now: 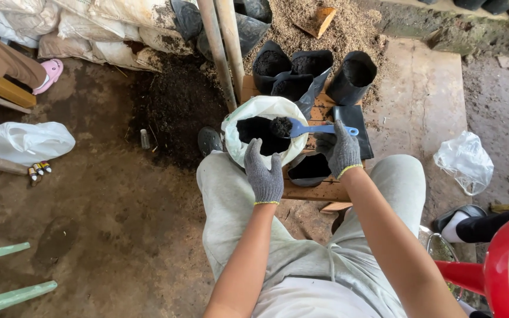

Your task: Filling black plastic nursery bags with soil using a small hand trowel.

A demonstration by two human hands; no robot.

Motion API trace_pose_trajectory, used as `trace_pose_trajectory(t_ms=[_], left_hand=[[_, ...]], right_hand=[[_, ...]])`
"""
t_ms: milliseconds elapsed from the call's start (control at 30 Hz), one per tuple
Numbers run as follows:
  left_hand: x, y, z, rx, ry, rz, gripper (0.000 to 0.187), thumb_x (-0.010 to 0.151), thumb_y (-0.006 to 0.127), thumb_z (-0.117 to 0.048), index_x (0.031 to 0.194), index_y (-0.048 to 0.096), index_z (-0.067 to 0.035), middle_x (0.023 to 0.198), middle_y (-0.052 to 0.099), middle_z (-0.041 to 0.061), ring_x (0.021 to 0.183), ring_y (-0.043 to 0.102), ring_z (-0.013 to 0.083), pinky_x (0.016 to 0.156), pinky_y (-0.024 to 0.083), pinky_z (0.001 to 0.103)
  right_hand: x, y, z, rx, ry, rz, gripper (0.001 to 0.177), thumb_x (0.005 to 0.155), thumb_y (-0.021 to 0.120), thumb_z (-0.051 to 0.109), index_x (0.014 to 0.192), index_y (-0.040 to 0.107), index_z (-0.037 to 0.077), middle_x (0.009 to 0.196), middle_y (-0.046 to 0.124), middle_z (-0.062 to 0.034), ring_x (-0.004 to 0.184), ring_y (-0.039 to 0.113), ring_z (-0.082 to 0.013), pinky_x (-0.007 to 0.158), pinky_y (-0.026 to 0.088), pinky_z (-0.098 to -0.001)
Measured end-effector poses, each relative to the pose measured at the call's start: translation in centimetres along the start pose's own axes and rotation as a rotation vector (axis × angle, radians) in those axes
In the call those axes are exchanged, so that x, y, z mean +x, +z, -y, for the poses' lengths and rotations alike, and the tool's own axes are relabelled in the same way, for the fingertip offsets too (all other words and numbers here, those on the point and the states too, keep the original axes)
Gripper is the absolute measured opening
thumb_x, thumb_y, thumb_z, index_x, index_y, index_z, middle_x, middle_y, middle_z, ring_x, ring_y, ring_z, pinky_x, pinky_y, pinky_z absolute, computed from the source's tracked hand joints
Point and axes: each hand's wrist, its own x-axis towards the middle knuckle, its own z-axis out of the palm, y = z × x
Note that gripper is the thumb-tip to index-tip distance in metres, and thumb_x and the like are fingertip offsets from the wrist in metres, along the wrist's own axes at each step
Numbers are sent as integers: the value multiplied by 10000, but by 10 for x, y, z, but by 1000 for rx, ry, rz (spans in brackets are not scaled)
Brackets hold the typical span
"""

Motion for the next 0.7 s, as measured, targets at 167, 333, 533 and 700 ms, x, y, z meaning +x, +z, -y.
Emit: trace_pose_trajectory(t_ms=[167,333,533,700], left_hand=[[-1,3,0,-8,-8,25,486,924,674,-230,1372,576,-73,1376,585,169,1287,563,358,1099,438,493],[-2,-2,-4,-11,-25,52,485,916,675,-226,1363,577,-64,1367,590,170,1286,566,362,1097,444,496],[0,2,-3,24,-1,104,380,841,727,-173,1211,676,-110,1131,682,121,1072,667,344,953,527,471],[-8,10,-1,158,72,188,186,779,789,-331,929,733,-238,857,704,-11,806,702,243,738,570,397]], right_hand=[[-41,19,8,-375,-192,-52,467,868,824,435,1089,712,39,961,734,-150,911,702,-257,875,562,-472],[42,-27,-24,-595,-326,-20,480,924,776,510,1083,747,58,1016,728,-116,1043,685,-234,1025,497,-450],[-8,-4,-2,-84,-161,-51,361,859,833,285,1030,731,-16,883,721,-181,729,730,-331,709,614,-538],[-9,-42,20,47,-97,-46,278,939,713,284,1024,748,22,884,763,-168,611,732,-303,545,637,-420]])
